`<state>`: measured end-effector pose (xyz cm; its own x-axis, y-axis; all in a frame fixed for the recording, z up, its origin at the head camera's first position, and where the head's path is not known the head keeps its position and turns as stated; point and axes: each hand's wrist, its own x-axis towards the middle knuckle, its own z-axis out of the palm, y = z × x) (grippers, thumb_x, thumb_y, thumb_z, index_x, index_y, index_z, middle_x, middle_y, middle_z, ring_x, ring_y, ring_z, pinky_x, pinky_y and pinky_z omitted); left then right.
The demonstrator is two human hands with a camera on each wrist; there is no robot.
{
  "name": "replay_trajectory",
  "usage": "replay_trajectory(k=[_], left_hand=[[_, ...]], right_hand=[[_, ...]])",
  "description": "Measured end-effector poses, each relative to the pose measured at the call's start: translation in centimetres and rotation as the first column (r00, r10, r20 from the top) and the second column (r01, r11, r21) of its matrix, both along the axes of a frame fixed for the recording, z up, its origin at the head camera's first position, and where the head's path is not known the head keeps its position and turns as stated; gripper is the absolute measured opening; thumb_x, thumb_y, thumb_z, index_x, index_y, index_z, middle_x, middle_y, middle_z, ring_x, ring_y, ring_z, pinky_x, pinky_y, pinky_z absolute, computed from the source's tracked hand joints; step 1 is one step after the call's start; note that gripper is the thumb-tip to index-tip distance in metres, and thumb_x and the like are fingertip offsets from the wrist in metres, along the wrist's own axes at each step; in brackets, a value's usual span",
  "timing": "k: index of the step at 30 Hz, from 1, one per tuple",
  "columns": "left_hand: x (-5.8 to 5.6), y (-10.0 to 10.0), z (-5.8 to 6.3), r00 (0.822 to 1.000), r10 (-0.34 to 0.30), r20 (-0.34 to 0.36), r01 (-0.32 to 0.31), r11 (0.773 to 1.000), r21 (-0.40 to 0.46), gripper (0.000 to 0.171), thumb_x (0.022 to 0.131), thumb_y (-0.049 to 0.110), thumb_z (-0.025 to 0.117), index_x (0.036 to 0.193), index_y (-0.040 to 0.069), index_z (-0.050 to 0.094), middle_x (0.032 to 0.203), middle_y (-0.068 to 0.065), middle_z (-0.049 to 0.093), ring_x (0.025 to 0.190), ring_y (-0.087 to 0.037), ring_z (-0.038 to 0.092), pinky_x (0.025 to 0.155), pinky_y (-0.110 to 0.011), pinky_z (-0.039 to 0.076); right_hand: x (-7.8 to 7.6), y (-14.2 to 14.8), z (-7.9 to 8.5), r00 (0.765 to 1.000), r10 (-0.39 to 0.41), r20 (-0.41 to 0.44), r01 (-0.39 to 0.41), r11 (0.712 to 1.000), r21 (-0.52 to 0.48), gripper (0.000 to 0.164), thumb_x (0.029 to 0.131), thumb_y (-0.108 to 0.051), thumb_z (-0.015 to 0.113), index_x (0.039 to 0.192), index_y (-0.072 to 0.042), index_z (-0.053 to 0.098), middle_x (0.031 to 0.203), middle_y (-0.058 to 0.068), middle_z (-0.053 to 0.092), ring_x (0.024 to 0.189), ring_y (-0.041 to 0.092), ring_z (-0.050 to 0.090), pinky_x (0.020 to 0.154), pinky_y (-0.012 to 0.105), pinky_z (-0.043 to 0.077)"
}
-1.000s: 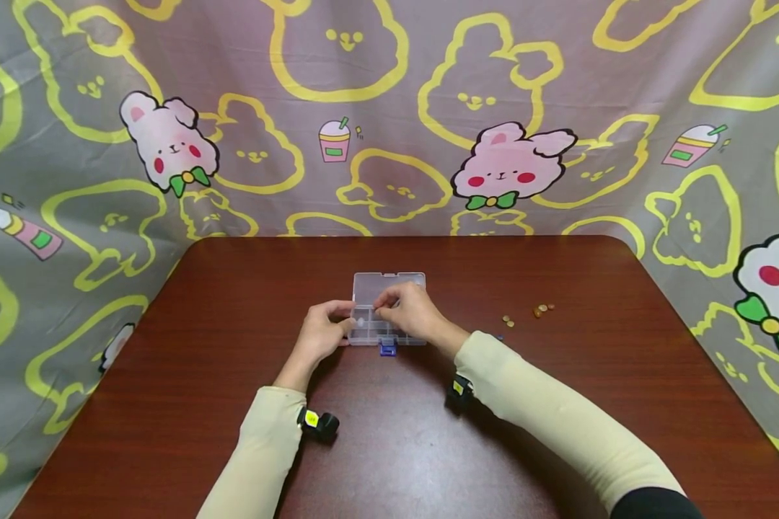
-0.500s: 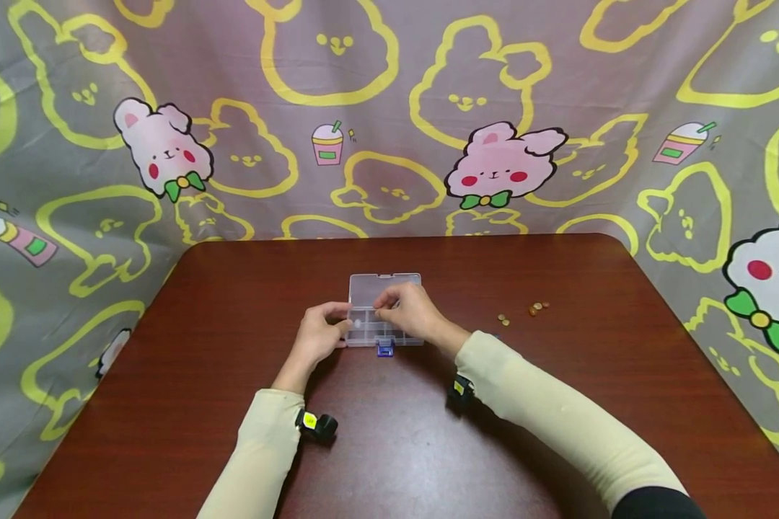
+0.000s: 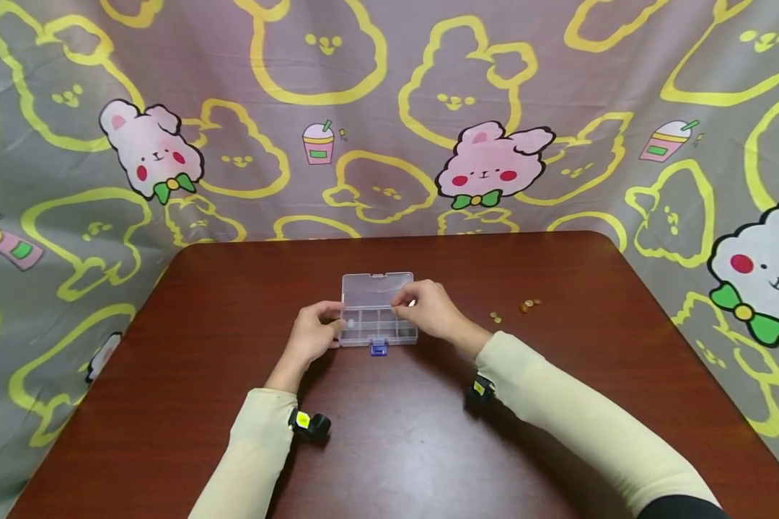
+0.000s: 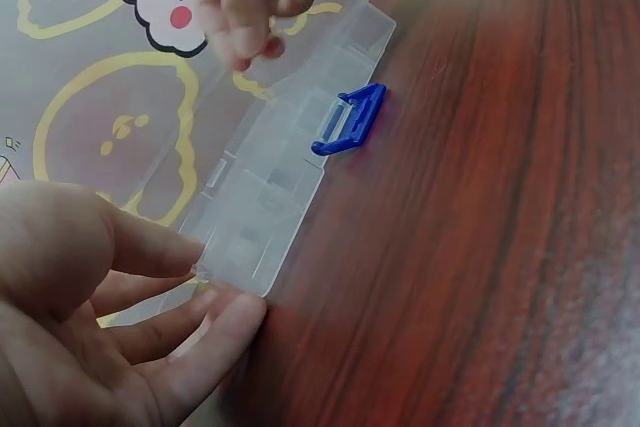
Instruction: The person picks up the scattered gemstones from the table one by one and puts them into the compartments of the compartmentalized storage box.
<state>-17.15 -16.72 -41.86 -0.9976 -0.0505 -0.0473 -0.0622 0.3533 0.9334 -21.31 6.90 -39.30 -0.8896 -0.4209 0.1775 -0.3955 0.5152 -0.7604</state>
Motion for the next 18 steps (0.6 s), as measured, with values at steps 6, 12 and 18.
replay_trajectory(k=[6, 12, 18], left_hand=[[-0.2, -0.2, 0.0, 1.000, -0.001, 0.021, 0.001, 1.000, -0.024, 0.029, 0.095, -0.001, 0.062, 0.124, -0.004, 0.065, 0.107, -0.020, 0.063, 0.069, -0.018, 0.059, 0.058, -0.030, 0.061], [-0.3, -0.2, -0.1, 1.000, -0.004, 0.030, 0.005, 0.999, -0.032, 0.029, 0.095, 0.000, 0.064, 0.124, -0.002, 0.065, 0.105, -0.018, 0.062, 0.066, -0.018, 0.059, 0.057, -0.031, 0.061], [-0.4, 0.0, 0.1, 1.000, -0.026, 0.015, 0.027, 0.998, -0.050, 0.032, 0.094, -0.002, 0.065, 0.126, -0.002, 0.065, 0.106, -0.020, 0.062, 0.063, -0.015, 0.057, 0.055, -0.028, 0.059]], right_hand=[[0.5, 2.3, -0.2, 0.998, -0.013, 0.069, 0.013, 1.000, -0.008, 0.004, 0.087, -0.003, 0.073, 0.090, -0.002, 0.075, 0.073, 0.001, 0.068, 0.053, 0.013, 0.057, 0.049, 0.027, 0.051], [1.1, 4.7, -0.6, 0.994, -0.034, 0.102, 0.035, 0.999, 0.001, 0.004, 0.089, -0.005, 0.074, 0.092, -0.002, 0.075, 0.072, 0.003, 0.069, 0.051, 0.016, 0.059, 0.048, 0.028, 0.052], [2.1, 7.6, -1.2, 0.992, -0.053, 0.115, 0.054, 0.999, 0.000, 0.004, 0.088, -0.004, 0.074, 0.092, -0.003, 0.075, 0.072, 0.005, 0.069, 0.051, 0.016, 0.059, 0.047, 0.028, 0.051]])
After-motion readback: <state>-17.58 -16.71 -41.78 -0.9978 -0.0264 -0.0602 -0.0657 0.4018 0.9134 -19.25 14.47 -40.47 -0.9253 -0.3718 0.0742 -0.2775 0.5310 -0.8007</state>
